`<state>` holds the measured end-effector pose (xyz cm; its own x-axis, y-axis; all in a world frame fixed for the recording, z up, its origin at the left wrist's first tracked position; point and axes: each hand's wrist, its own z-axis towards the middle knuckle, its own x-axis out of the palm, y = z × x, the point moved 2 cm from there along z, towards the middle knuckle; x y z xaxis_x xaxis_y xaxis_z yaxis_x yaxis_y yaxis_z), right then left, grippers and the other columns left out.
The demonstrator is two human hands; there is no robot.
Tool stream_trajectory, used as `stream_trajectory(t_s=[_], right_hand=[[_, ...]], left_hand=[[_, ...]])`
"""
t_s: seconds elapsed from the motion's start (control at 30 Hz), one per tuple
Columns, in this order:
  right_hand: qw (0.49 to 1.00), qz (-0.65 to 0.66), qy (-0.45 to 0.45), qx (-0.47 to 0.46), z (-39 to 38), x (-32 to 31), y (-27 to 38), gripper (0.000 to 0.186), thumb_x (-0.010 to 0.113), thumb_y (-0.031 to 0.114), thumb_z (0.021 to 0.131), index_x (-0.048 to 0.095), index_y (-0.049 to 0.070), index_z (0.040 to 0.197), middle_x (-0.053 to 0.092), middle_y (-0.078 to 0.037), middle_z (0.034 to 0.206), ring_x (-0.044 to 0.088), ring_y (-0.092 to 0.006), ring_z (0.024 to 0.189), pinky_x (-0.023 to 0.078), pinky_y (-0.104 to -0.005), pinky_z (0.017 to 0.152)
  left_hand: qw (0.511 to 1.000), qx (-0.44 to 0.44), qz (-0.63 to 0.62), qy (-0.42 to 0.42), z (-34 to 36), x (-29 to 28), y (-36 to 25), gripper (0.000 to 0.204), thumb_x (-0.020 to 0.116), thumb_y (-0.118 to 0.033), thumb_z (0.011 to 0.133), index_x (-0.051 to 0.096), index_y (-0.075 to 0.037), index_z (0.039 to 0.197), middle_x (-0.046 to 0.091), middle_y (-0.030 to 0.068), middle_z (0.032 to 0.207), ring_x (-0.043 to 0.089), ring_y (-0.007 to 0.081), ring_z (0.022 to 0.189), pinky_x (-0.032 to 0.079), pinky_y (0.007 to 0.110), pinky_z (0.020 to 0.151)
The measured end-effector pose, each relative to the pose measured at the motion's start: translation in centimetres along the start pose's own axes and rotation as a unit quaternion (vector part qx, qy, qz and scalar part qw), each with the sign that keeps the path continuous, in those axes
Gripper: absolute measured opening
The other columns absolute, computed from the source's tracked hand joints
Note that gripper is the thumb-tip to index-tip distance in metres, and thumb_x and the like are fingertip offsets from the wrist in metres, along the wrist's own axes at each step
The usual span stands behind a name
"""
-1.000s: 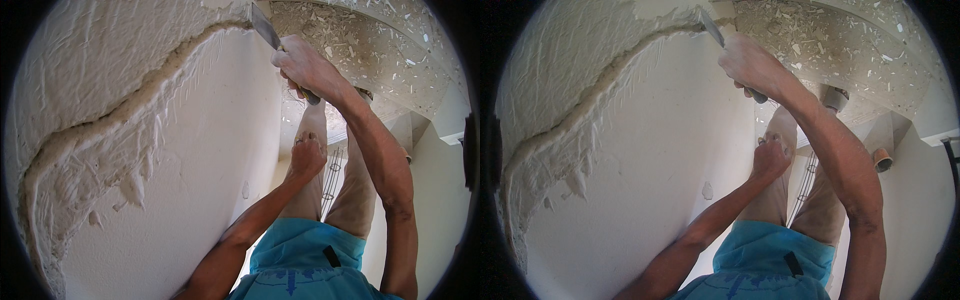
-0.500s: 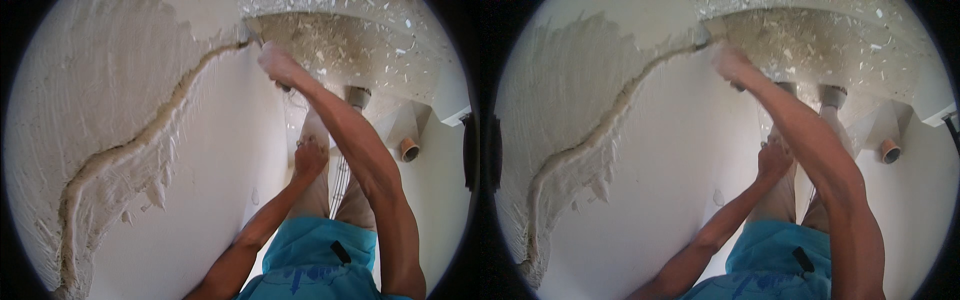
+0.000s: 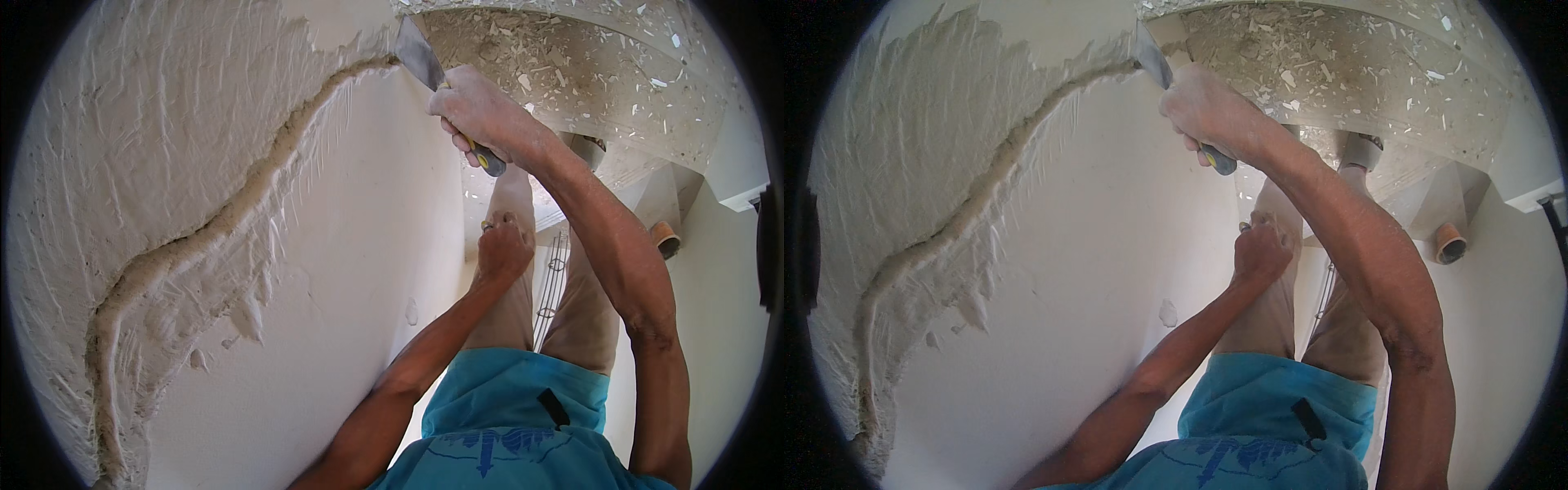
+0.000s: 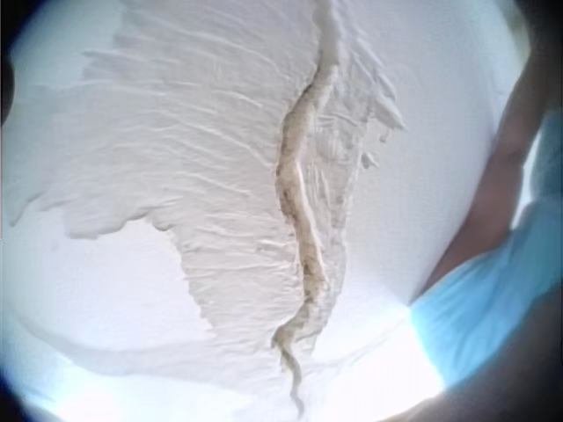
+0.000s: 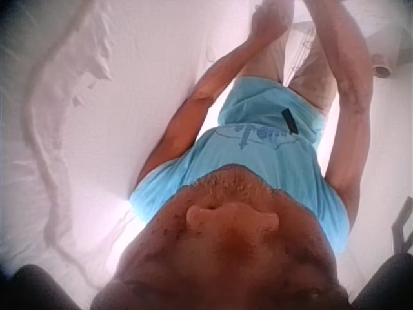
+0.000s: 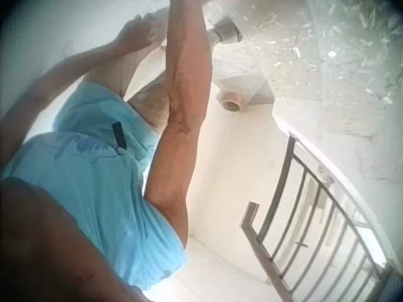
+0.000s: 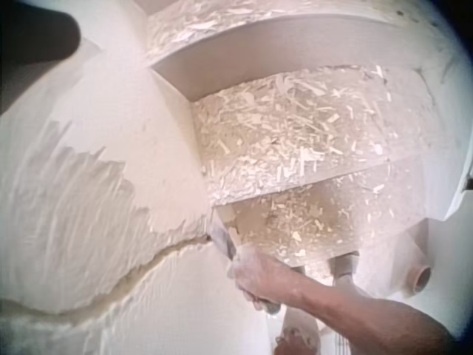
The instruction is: The person uses a scraper to widen a long crack in a plaster wall and remove loose material.
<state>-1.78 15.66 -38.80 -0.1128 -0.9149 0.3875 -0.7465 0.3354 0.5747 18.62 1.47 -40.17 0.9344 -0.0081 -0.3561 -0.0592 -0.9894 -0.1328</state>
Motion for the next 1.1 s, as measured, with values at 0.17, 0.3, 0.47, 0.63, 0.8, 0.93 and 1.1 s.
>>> stream_trajectory(t_s=[0.17, 0.3, 0.47, 0.63, 0.8, 0.93, 1.1], right_hand=[[0.999, -0.036, -0.023, -0.003, -0.4, 0.5, 2.0, 0.02, 0.047, 0.008, 0.083, 0.049, -0.006, 0.069, 0.05, -0.01, 0.055, 0.053, -0.0198, 0.042, 0.047, -0.0357, 0.037], [0.999, -0.039, 0.003, 0.006, 0.5, 0.3, 1.7, 0.019, 0.05, 0.008, 0.083, 0.048, -0.005, 0.07, 0.049, -0.009, 0.056, 0.052, -0.0175, 0.043, 0.046, -0.0356, 0.036], [0.998, -0.058, 0.018, -0.032, 3.6, 1.3, -1.1, 0.018, 0.053, 0.008, 0.088, 0.048, -0.001, 0.073, 0.047, -0.006, 0.058, 0.048, -0.0149, 0.041, 0.042, -0.0358, 0.033], [0.997, -0.011, 0.029, -0.077, 3.8, 1.7, -1.6, 0.02, 0.053, 0.007, 0.088, 0.049, 0.0, 0.07, 0.049, -0.008, 0.058, 0.05, -0.0169, 0.041, 0.043, -0.0377, 0.032], [0.998, 0.022, 0.001, -0.055, 8.0, 3.7, -7.3, 0.027, 0.056, 0.01, 0.09, 0.051, 0.0, 0.065, 0.052, -0.01, 0.057, 0.055, -0.0189, 0.043, 0.046, -0.0391, 0.034], [0.994, -0.082, -0.07, 0.015, 9.5, 0.8, -5.3, 0.026, 0.055, 0.013, 0.088, 0.051, -0.001, 0.067, 0.052, -0.009, 0.057, 0.055, -0.0201, 0.042, 0.047, -0.0401, 0.036], [0.988, -0.029, -0.141, 0.056, 4.2, 1.7, -6.0, 0.02, 0.05, 0.011, 0.086, 0.049, -0.002, 0.07, 0.049, -0.006, 0.054, 0.052, -0.018, 0.039, 0.045, -0.0369, 0.035]], left_hand=[[0.995, 0.038, 0.007, -0.091, -0.4, 0.0, -0.2, 0.043, 0.064, -0.035, 0.085, 0.066, 0.006, 0.098, 0.062, 0.027, 0.106, 0.067, 0.0409, 0.086, 0.055, 0.048, 0.079], [0.999, 0.027, 0.009, -0.036, -0.3, -0.2, -0.7, 0.044, 0.064, -0.033, 0.085, 0.065, 0.008, 0.101, 0.062, 0.0279, 0.106, 0.067, 0.0412, 0.086, 0.055, 0.049, 0.08], [0.998, 0.032, -0.002, -0.055, -0.3, -0.3, -0.3, 0.045, 0.067, -0.03, 0.085, 0.062, 0.007, 0.108, 0.06, 0.0268, 0.112, 0.066, 0.0426, 0.09, 0.056, 0.047, 0.08], [1.0, 0.025, 0.002, -0.013, 0.1, -0.9, -0.8, 0.043, 0.067, -0.027, 0.085, 0.061, 0.007, 0.11, 0.06, 0.0263, 0.112, 0.066, 0.0426, 0.09, 0.056, 0.047, 0.079], [0.997, 0.073, -0.02, -0.029, -0.7, -0.5, 0.3, 0.035, 0.063, -0.026, 0.085, 0.067, 0.007, 0.097, 0.065, 0.0273, 0.105, 0.068, 0.0401, 0.088, 0.056, 0.047, 0.078], [0.991, 0.094, -0.026, -0.087, 1.4, 2.3, 2.1, 0.036, 0.064, -0.028, 0.085, 0.07, 0.006, 0.092, 0.069, 0.0243, 0.087, 0.069, 0.0388, 0.086, 0.056, 0.047, 0.079], [0.997, 0.028, -0.011, -0.074, 0.1, 0.0, 0.2, 0.038, 0.066, -0.027, 0.084, 0.066, 0.007, 0.1, 0.065, 0.0275, 0.104, 0.068, 0.0418, 0.087, 0.056, 0.049, 0.079]])
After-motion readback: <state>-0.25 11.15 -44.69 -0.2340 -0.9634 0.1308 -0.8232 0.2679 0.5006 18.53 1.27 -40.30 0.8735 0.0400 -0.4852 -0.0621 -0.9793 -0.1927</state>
